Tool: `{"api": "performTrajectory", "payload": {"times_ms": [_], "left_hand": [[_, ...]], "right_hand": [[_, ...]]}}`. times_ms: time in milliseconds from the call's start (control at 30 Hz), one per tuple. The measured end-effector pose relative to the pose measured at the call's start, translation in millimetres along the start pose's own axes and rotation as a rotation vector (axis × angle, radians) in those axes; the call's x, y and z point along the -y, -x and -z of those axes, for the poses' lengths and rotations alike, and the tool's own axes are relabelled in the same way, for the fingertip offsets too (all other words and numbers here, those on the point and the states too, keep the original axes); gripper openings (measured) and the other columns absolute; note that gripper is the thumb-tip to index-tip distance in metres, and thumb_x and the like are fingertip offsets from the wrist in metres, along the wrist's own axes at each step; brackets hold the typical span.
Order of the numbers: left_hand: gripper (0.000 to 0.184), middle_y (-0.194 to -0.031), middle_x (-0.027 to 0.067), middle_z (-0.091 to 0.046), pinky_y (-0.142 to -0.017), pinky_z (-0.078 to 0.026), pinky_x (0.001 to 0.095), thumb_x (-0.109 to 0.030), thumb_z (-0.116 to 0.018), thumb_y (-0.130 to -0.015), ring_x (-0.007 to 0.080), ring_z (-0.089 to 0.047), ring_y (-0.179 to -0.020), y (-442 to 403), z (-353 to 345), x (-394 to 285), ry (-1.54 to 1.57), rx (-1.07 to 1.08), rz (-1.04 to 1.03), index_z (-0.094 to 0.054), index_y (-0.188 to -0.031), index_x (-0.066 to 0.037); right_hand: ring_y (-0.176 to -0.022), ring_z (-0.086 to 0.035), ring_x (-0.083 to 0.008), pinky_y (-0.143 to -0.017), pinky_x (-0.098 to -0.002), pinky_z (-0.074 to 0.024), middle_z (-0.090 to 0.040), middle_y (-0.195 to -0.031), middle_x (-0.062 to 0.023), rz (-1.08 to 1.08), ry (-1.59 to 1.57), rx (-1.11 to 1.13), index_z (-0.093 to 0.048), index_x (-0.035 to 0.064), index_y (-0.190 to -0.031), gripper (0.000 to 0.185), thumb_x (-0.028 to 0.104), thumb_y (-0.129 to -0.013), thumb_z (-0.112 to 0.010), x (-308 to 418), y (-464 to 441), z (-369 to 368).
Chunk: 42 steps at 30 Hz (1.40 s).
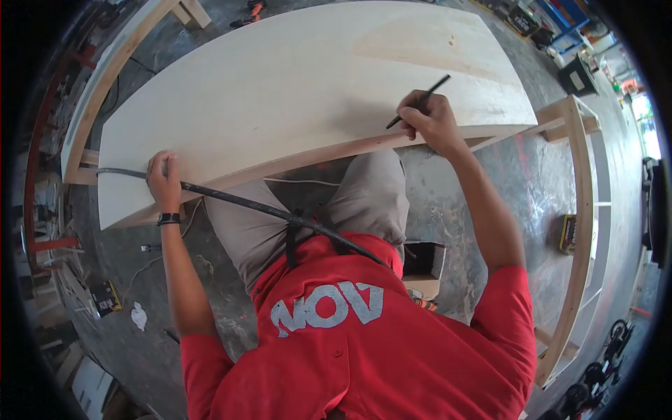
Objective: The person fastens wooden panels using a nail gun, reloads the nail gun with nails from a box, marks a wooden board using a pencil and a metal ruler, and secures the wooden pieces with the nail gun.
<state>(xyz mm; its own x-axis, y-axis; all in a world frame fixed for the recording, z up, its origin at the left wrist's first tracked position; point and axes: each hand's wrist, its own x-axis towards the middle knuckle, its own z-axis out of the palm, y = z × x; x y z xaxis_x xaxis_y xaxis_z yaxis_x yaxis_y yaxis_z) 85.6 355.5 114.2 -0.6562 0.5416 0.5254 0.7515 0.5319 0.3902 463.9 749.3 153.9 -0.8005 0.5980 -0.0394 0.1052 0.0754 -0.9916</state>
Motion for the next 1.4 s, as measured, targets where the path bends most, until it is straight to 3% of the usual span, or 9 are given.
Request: {"api": "performTrajectory", "payload": {"times_ms": [67,800,1100,1233,1367,1400], "left_hand": [[0.018,-0.106,0.0133,-0.065,-0.09,-0.046,0.0405,-0.017,-0.06,-0.09,0.0303,-0.061,-0.102,1,-1,2,-0.006,0.002,0.008,-0.065,-0.096,-0.001],[0.02,-0.107,0.0153,-0.067,-0.092,-0.046,0.0395,-0.015,-0.054,-0.092,0.0306,-0.061,-0.103,4,-4,10,0.014,-0.043,0.007,-0.065,-0.098,0.001],[0.02,-0.106,0.0146,-0.067,-0.091,-0.046,0.0396,-0.015,-0.054,-0.092,0.0302,-0.062,-0.102,5,-6,8,0.015,-0.066,0.021,-0.066,-0.096,0.0],[0.019,-0.104,0.0145,-0.067,-0.089,-0.047,0.0387,-0.015,-0.056,-0.091,0.0307,-0.062,-0.1,6,-3,5,0.037,-0.084,0.013,-0.065,-0.095,0.001],[0.017,-0.102,0.013,-0.067,-0.093,-0.044,0.0425,-0.015,-0.058,-0.089,0.0304,-0.062,-0.101,10,9,1,0.055,-0.072,0.122,-0.066,-0.094,-0.001],[0.015,-0.1,0.012,-0.067,-0.096,-0.042,0.045,-0.014,-0.059,-0.087,0.0298,-0.061,-0.1,13,15,7,-0.05,-0.073,0.0,-0.066,-0.092,-0.002]], "right_hand": [[-0.051,-0.053,-0.0093,-0.045,-0.0249,-0.0419,-0.056,-0.062,-0.0042,-0.001,0.043,0.032,-0.058,-0.0023,-0.08,0.011,0.007,-0.085,-0.059,-6,-3,-2],[-0.049,-0.052,-0.0062,-0.045,-0.0226,-0.0433,-0.054,-0.059,-0.0001,-0.02,0.093,0.026,-0.058,0.001,-0.077,0.011,0.009,-0.084,-0.059,-4,-2,-8],[-0.048,-0.051,-0.007,-0.045,-0.0235,-0.0415,-0.055,-0.059,-0.0009,-0.009,0.081,0.024,-0.058,-0.0002,-0.077,0.011,0.008,-0.085,-0.058,-4,-1,-9],[-0.051,-0.054,-0.0078,-0.046,-0.0247,-0.0453,-0.057,-0.062,-0.0022,-0.033,0.118,0.018,-0.06,-0.0018,-0.075,0.014,0.009,-0.084,-0.06,-2,-1,-9],[-0.052,-0.055,-0.0117,-0.048,-0.0269,-0.046,-0.057,-0.063,-0.0053,0.005,-0.001,-0.06,-0.06,-0.0043,-0.077,0.016,0.01,-0.085,-0.061,-5,1,-7],[-0.053,-0.056,-0.0133,-0.049,-0.0274,-0.0464,-0.058,-0.065,-0.0068,0.009,-0.082,-0.111,-0.059,-0.0049,-0.079,0.017,0.011,-0.085,-0.061,-5,2,-10]]}}
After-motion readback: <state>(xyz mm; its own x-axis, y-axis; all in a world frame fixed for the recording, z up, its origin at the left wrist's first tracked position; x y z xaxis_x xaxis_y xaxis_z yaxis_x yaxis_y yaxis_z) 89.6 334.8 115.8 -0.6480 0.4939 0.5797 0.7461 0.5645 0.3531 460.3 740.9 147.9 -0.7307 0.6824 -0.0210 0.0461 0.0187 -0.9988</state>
